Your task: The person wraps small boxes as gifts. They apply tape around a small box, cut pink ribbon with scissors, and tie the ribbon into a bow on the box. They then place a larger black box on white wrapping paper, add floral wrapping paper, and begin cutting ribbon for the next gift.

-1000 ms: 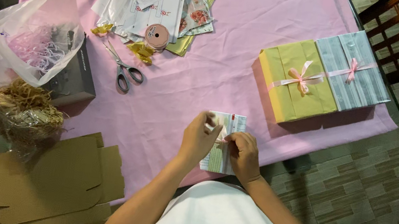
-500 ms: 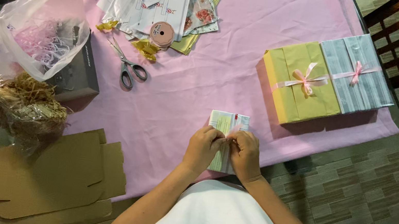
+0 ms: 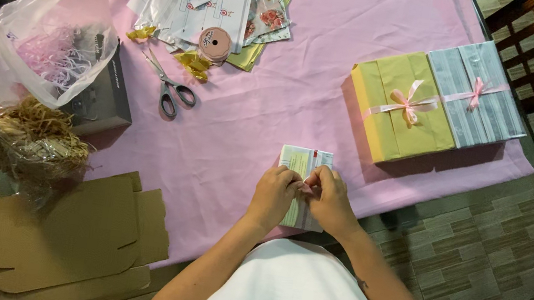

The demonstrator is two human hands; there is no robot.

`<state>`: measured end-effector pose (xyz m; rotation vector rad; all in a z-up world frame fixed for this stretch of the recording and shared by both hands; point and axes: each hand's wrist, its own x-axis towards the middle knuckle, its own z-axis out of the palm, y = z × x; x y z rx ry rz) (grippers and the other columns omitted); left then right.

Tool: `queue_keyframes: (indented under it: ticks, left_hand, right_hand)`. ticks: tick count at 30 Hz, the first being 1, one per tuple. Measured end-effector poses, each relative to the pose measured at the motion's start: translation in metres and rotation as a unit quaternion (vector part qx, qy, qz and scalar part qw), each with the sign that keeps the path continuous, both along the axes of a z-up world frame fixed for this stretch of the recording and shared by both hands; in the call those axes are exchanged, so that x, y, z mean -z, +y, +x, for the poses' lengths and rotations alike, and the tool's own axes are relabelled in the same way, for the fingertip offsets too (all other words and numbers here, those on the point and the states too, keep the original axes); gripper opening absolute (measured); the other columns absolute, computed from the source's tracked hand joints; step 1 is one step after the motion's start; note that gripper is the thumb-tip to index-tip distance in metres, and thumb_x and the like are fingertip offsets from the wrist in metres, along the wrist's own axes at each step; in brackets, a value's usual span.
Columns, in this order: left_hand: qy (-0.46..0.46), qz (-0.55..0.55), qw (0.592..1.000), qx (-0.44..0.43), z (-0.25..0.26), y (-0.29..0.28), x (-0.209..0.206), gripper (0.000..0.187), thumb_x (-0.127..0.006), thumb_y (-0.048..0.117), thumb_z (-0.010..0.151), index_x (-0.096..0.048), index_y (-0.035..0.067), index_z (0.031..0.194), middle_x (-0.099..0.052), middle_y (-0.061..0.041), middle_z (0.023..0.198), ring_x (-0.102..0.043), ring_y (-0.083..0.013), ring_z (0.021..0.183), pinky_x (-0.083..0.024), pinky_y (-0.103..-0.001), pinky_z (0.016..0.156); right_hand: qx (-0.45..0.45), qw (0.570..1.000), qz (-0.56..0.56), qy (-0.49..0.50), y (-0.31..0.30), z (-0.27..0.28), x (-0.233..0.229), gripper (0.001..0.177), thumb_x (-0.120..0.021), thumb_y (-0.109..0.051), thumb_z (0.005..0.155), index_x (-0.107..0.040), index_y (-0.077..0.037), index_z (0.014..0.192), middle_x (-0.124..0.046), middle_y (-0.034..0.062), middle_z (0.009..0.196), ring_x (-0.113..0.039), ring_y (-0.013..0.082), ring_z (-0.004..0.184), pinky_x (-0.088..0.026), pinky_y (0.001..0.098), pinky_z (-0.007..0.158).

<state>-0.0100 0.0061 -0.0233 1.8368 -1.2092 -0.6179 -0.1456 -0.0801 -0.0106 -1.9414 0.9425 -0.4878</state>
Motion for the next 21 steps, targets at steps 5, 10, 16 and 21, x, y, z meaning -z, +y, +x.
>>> queue_keyframes:
  ticks: [5,10,16,21]
  left_hand:
    - [-0.021,0.022,0.999,0.045,0.005,-0.003,0.006,0.015,-0.063,0.014,0.090,-0.073,0.004,0.085,-0.069,-0.014,0.092,-0.061,-0.0359,0.098,-0.049,-0.046,0.089]
    - [-0.049,0.056,0.994,0.076,0.010,-0.007,0.008,0.016,-0.060,0.013,0.089,-0.074,0.004,0.089,-0.070,-0.014,0.097,-0.061,-0.0370,0.101,-0.048,-0.047,0.091]
    - [-0.009,0.116,0.991,0.066,0.011,-0.012,-0.005,0.017,-0.062,0.015,0.088,-0.075,0.003,0.088,-0.072,-0.014,0.099,-0.062,-0.0356,0.102,-0.050,-0.046,0.089]
    - [0.001,0.088,0.994,0.066,0.015,-0.012,-0.011,0.015,-0.066,0.013,0.085,-0.075,0.001,0.085,-0.073,-0.016,0.093,-0.065,-0.0364,0.097,-0.051,-0.047,0.085]
  right_hand:
    - [0.009,0.999,-0.051,-0.009,0.005,0.004,-0.005,0.020,-0.077,-0.002,0.081,-0.059,-0.004,0.089,-0.062,0.0092,0.085,-0.060,0.0288,0.084,-0.050,0.0399,0.072]
    - [-0.055,0.976,-0.205,-0.054,0.006,-0.002,-0.012,0.023,-0.073,0.004,0.071,-0.065,-0.008,0.090,-0.065,0.0067,0.089,-0.059,0.0305,0.095,-0.048,0.0429,0.085]
    - [-0.070,0.965,-0.239,-0.083,0.005,-0.005,-0.014,0.017,-0.072,0.002,0.080,-0.068,-0.006,0.094,-0.067,0.0060,0.095,-0.060,0.0287,0.098,-0.049,0.0407,0.087]
    - [-0.081,0.963,-0.242,-0.090,0.003,-0.009,-0.009,0.014,-0.072,0.002,0.079,-0.071,-0.005,0.091,-0.070,0.0042,0.094,-0.061,0.0271,0.097,-0.050,0.0392,0.086]
